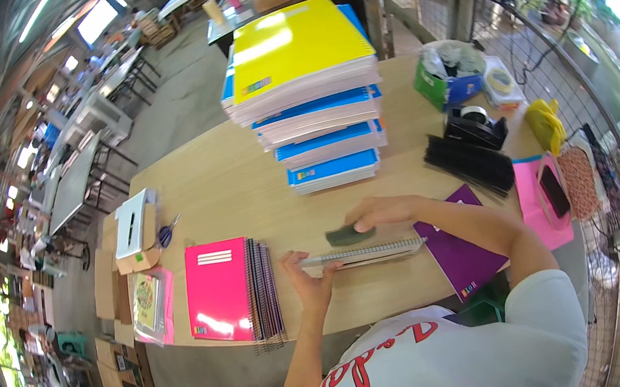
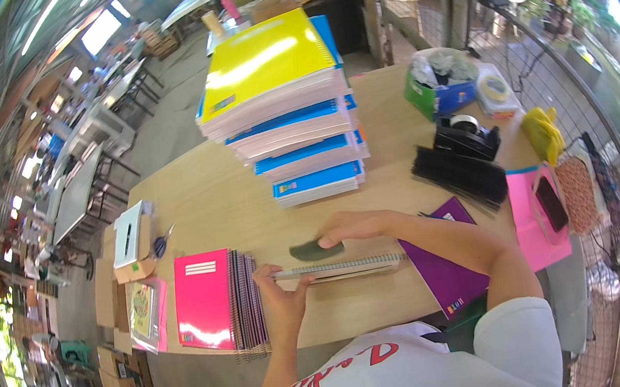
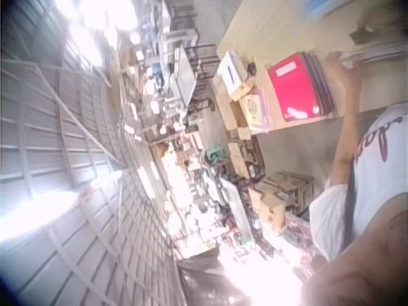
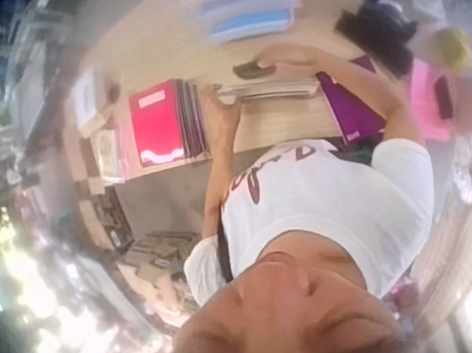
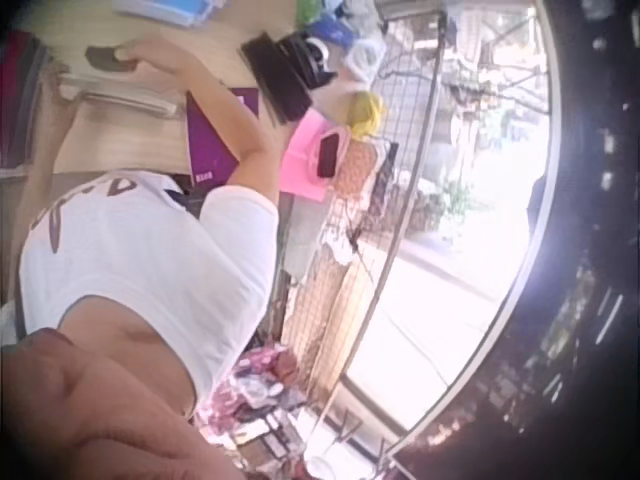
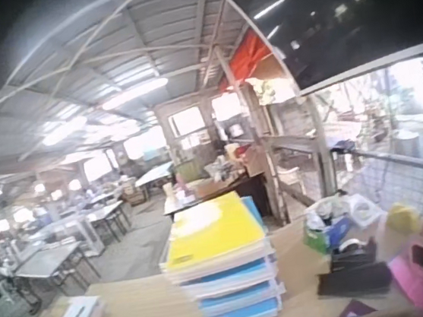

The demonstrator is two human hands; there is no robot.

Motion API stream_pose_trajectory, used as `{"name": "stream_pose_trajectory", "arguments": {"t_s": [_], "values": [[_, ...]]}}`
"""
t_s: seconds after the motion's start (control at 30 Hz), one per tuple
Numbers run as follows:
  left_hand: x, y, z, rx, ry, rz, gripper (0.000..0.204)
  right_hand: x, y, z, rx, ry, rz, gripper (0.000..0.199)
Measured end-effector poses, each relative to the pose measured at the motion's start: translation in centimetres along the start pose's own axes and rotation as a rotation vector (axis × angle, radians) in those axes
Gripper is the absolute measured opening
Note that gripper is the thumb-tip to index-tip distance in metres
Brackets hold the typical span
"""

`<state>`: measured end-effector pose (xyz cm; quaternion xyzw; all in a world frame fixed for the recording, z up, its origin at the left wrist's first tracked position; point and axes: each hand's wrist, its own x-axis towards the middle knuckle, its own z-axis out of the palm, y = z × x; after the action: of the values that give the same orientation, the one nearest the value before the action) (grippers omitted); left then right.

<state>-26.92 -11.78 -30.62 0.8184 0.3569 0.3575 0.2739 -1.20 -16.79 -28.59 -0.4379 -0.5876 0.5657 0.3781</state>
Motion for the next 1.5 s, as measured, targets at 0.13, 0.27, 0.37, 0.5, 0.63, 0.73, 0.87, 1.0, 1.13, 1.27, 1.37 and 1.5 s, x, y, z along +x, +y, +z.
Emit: {"name": "stream_pose_trajectory", "arguments": {"t_s": [0.13, 0.27, 0.37, 0.5, 0.63, 0.73, 0.87, 1.0, 1.13, 1.27, 1.37, 1.5], "values": [[-0.4, -2.8, 0.6, -0.055, 0.058, 0.038, 0.069, 1.3, -2.5, 0.7, -0.703, -0.130, -0.012, 0.053], [-1.1, -5.5, 1.8, -0.267, 0.133, 0.022, 0.069, 1.8, -0.9, 1.5, -0.283, -0.082, -0.008, 0.050], [-1.5, -6.3, 2.1, -0.388, 0.096, -0.048, 0.071, 2.6, -1.9, 1.3, -0.424, -0.144, 0.031, 0.050], [-1.5, -6.0, 1.9, -0.412, 0.043, -0.087, 0.068, 3.2, -1.2, 1.6, -0.003, -0.072, 0.031, 0.050], [-1.4, -6.3, 1.4, -0.486, 0.076, -0.035, 0.062, 4.6, -2.7, 1.9, -0.623, -0.131, 0.047, 0.047], [-1.3, -8.0, -0.1, -0.751, 0.063, -0.121, 0.058, 5.5, -1.9, 2.0, -0.212, -0.080, 0.054, 0.046], [-1.1, -8.3, -0.4, -0.877, 0.065, -0.197, 0.056, 6.9, -1.8, 2.2, -0.423, -0.185, -0.056, 0.047], [-1.1, -9.2, -0.7, -0.905, 0.095, -0.179, 0.056, 7.7, -1.8, 3.7, -0.421, -0.163, -0.127, 0.052], [-0.8, -8.6, -0.1, -0.973, 0.027, -0.248, 0.056, 8.0, 4.4, 0.8, -0.636, -0.133, 0.109, 0.057], [-1.6, -9.0, 0.4, -0.965, -0.043, -0.188, 0.036, 2.9, 8.0, -1.7, -0.717, 0.228, 0.108, 0.058], [-1.5, -9.2, 1.2, -0.945, 0.004, -0.221, 0.033, -5.4, 10.6, -3.2, -0.798, 0.824, 0.399, 0.056], [-0.8, -8.3, 1.5, -0.982, 0.073, -0.301, 0.034, -14.4, 12.8, 3.1, -0.875, 1.043, 0.882, 0.061]]}}
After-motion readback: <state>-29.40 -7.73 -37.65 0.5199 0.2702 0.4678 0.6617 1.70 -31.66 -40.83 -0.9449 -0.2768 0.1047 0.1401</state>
